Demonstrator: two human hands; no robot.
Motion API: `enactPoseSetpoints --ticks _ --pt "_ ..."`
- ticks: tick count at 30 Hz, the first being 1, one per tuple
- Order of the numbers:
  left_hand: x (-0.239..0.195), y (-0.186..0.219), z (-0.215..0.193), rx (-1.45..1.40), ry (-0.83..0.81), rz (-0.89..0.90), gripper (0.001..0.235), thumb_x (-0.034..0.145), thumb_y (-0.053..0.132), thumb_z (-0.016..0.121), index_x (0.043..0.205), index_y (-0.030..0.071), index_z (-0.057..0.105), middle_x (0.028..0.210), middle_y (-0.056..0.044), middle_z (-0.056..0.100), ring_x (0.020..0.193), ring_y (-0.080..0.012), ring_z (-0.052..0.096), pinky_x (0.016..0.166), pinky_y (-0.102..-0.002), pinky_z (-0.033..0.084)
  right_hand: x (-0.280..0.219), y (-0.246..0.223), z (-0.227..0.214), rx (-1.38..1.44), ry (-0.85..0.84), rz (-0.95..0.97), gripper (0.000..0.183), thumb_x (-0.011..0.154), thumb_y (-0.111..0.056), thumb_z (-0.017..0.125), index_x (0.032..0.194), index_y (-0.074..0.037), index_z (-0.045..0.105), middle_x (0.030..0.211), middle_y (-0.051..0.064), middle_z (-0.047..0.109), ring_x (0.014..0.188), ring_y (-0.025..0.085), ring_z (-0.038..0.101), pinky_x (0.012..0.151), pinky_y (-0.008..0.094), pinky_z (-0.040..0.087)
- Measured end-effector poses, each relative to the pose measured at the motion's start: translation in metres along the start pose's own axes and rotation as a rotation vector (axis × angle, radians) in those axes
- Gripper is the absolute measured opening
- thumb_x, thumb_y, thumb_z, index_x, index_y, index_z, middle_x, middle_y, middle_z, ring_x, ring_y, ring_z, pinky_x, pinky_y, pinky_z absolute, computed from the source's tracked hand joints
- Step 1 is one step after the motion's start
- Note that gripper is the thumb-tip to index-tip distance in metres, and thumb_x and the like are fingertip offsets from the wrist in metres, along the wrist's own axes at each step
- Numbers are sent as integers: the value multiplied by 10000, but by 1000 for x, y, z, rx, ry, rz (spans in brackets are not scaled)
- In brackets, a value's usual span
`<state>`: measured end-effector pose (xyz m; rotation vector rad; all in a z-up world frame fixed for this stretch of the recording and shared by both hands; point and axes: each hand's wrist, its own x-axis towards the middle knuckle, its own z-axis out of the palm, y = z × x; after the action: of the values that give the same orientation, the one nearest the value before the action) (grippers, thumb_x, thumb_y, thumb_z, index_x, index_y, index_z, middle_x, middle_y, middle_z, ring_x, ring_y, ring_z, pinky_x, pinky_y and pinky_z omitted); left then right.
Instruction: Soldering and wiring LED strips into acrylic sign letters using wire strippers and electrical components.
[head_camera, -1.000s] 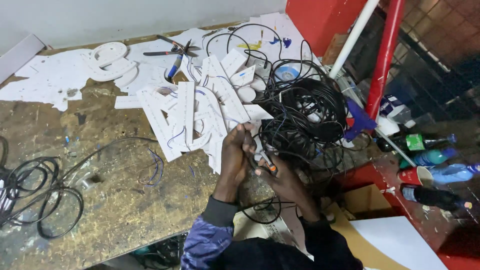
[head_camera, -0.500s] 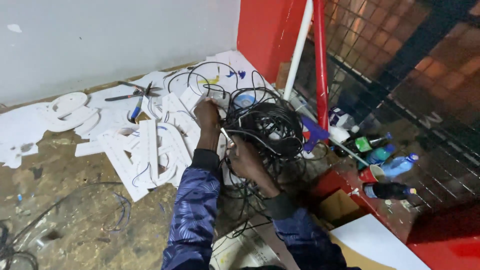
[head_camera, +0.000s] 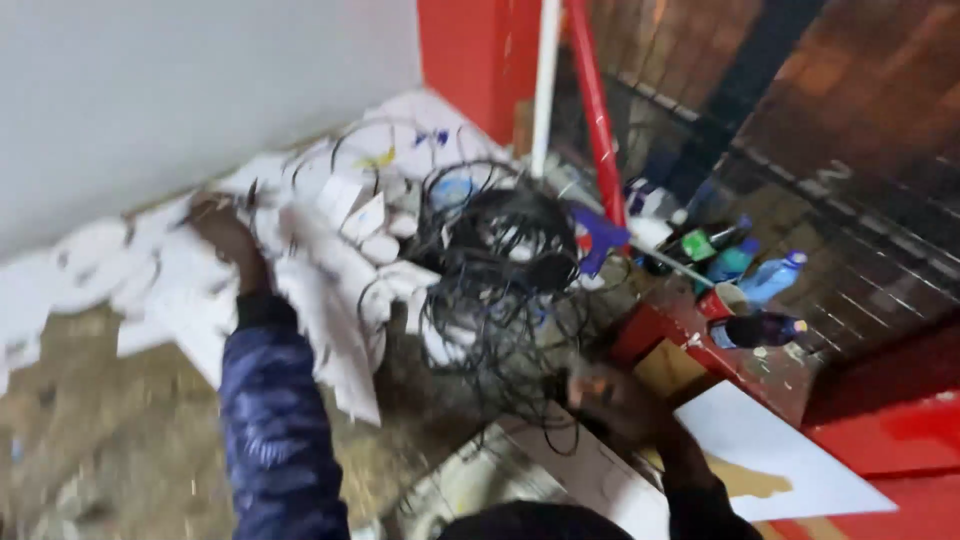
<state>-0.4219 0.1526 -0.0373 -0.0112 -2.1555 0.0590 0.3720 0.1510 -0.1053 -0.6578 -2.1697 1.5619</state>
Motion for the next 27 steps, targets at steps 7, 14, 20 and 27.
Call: enactPoseSetpoints --ticks 7,14,20,27 --pt "-76 -5 -181 -1786 -811 269 316 1197 410 552 1320 208 762 777 -55 739 697 -164 700 680 -321 557 23 -149 -24 -44 314 208 221 934 -227 906 1083 -67 876 945 87 866 912 178 791 849 328 626" --pt "-205 -59 -351 -2667 -1169 793 603 1133 403 732 1688 230 572 1675 -43 613 1607 -196 463 1341 -471 355 58 -212 0 -102 391 151 328 994 -365 860 1102 -59 812 917 117 755 873 198 677 822 358 604" --pt "-177 -126 -401 -2110 -1444 1010 263 1159 177 644 1169 7 845 1122 -193 887 592 -272 767 558 -385 622 69 -234 -47 76 773 -156 294 1018 -217 830 1219 -35 715 1075 162 787 737 219 745 603 334 656" --pt "-146 -156 -435 -2331 -1167 853 196 1137 96 653 1201 80 837 1191 -167 814 1140 -444 765 1053 -620 592 116 -243 -39 313 1042 -290 279 1090 -163 826 1253 -81 614 1011 40 666 826 136 715 668 241 632"
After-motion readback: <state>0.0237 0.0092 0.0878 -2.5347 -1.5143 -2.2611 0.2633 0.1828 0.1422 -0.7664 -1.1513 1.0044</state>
